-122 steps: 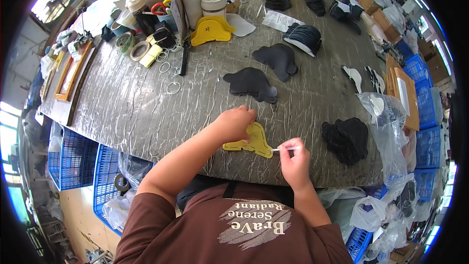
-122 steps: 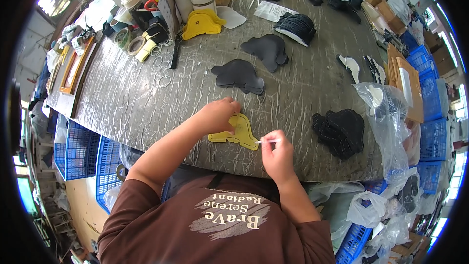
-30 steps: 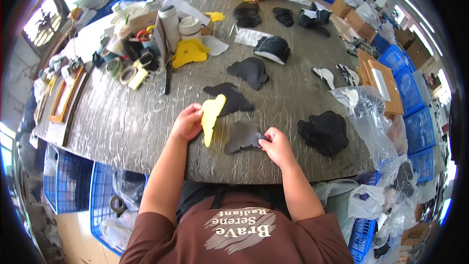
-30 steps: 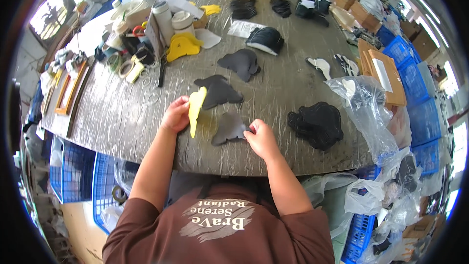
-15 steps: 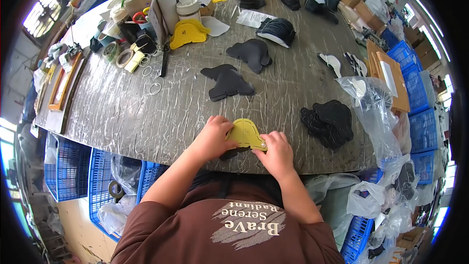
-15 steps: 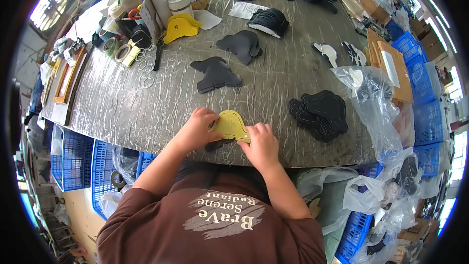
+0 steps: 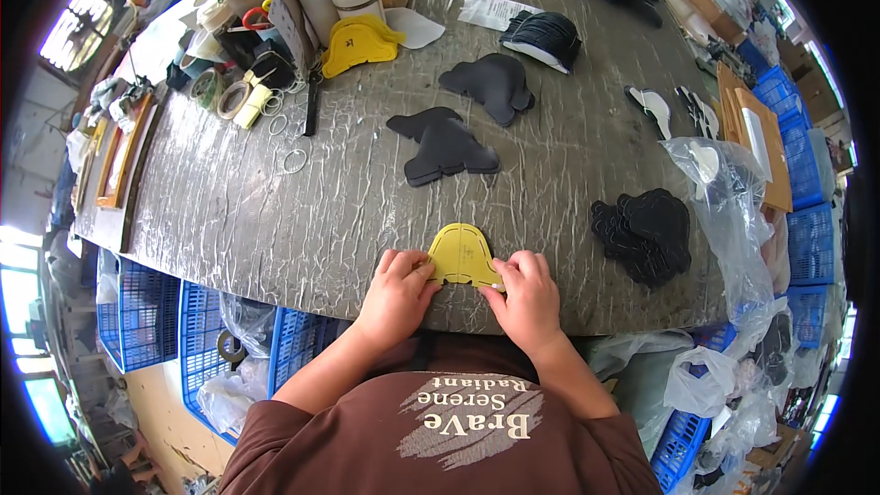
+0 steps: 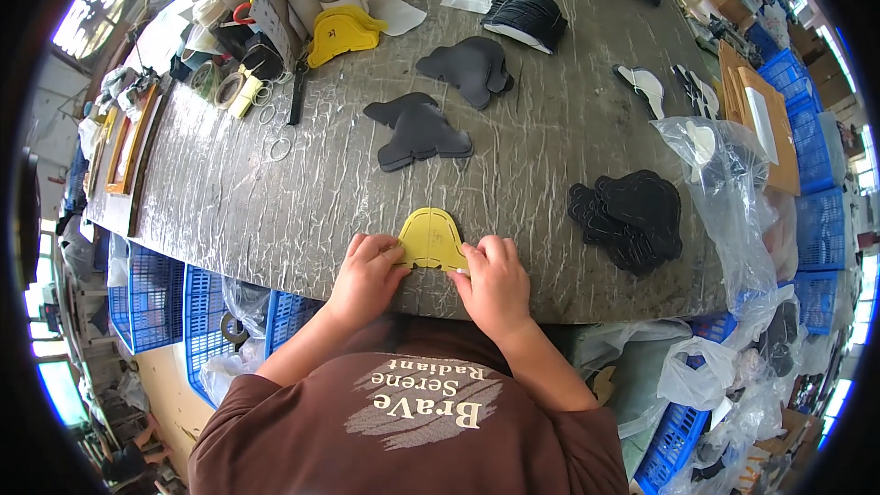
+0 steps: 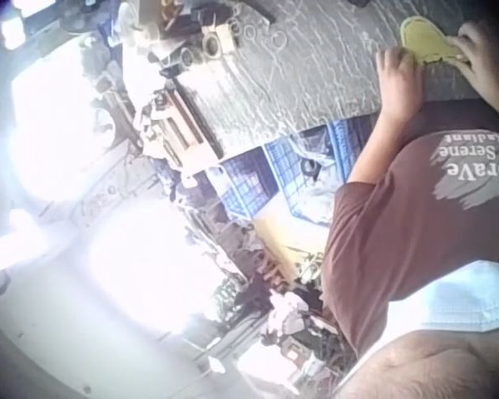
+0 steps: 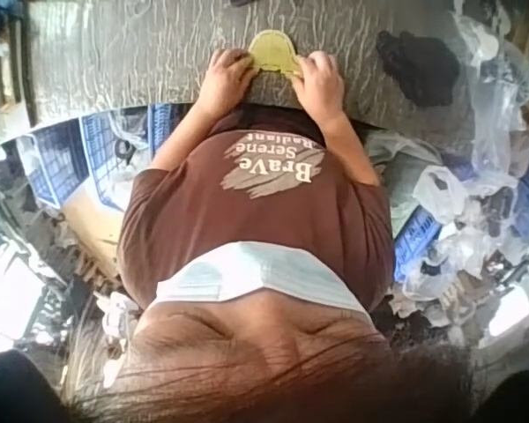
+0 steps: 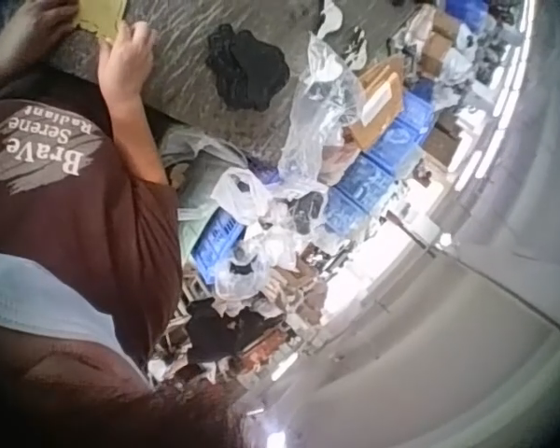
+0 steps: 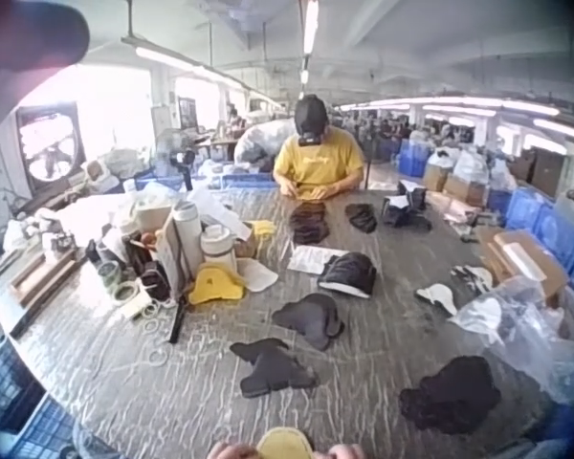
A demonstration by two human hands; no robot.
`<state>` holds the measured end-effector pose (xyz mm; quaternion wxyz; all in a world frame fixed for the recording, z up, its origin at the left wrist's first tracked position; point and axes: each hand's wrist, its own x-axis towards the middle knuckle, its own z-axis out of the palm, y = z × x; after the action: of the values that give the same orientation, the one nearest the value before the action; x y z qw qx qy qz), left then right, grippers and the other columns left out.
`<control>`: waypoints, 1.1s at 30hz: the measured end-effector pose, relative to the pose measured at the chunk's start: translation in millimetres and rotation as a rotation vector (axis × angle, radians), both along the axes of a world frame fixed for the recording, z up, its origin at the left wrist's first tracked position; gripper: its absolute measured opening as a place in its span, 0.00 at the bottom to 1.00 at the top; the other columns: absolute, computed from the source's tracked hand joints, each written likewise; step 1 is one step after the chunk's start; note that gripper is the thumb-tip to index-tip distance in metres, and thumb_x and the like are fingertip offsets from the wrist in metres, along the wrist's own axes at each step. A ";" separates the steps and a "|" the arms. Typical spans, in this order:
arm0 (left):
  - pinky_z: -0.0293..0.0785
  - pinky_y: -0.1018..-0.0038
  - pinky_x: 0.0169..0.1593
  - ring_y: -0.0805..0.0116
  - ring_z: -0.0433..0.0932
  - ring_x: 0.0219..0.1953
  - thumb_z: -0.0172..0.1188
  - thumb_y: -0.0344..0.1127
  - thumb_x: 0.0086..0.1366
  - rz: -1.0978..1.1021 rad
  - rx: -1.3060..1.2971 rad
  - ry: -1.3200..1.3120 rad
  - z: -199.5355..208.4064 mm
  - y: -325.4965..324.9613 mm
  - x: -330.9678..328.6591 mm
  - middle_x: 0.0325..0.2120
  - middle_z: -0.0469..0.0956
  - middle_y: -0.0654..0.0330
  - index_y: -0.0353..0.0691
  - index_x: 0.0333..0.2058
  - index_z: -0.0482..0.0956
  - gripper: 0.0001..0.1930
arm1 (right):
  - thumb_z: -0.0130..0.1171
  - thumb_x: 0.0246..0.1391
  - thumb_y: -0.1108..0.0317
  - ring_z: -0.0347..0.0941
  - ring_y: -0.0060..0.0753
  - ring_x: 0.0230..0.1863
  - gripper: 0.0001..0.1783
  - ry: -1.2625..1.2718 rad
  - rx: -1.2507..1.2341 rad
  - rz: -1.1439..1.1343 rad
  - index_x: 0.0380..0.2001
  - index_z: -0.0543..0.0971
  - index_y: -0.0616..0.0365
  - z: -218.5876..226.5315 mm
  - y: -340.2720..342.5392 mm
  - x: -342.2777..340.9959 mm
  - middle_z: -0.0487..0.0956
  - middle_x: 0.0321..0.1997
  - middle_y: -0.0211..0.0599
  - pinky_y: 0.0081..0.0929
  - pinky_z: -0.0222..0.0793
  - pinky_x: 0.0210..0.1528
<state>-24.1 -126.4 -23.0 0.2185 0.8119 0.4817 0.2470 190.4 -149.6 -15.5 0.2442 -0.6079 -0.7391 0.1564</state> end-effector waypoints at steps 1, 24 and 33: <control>0.70 0.63 0.49 0.52 0.70 0.44 0.66 0.28 0.50 0.022 0.007 -0.020 -1.4 -1.2 0.6 0.41 0.74 0.54 0.34 0.39 0.79 0.16 | 0.70 0.38 0.67 0.69 0.42 0.41 0.22 0.001 -0.005 -0.001 0.39 0.79 0.61 -0.2 -0.1 0.2 0.71 0.37 0.37 0.36 0.70 0.39; 0.72 0.63 0.46 0.52 0.72 0.41 0.66 0.28 0.51 0.020 0.101 -0.091 -9.8 0.5 9.7 0.42 0.75 0.53 0.34 0.39 0.79 0.15 | 0.68 0.41 0.71 0.68 0.43 0.41 0.20 0.068 0.009 -0.001 0.40 0.77 0.64 -2.8 -2.2 5.5 0.71 0.37 0.38 0.36 0.70 0.42; 0.72 0.64 0.45 0.53 0.72 0.40 0.66 0.28 0.51 0.019 0.100 -0.063 -10.2 -1.4 11.6 0.41 0.75 0.54 0.35 0.38 0.80 0.13 | 0.68 0.40 0.70 0.69 0.41 0.40 0.20 0.055 0.043 -0.015 0.40 0.78 0.62 -5.3 -4.2 5.9 0.71 0.36 0.37 0.36 0.70 0.40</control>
<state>-12.5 -127.7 -33.2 0.1902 0.8090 0.4694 0.2984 196.3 -153.8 -20.8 0.2786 -0.6035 -0.7308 0.1555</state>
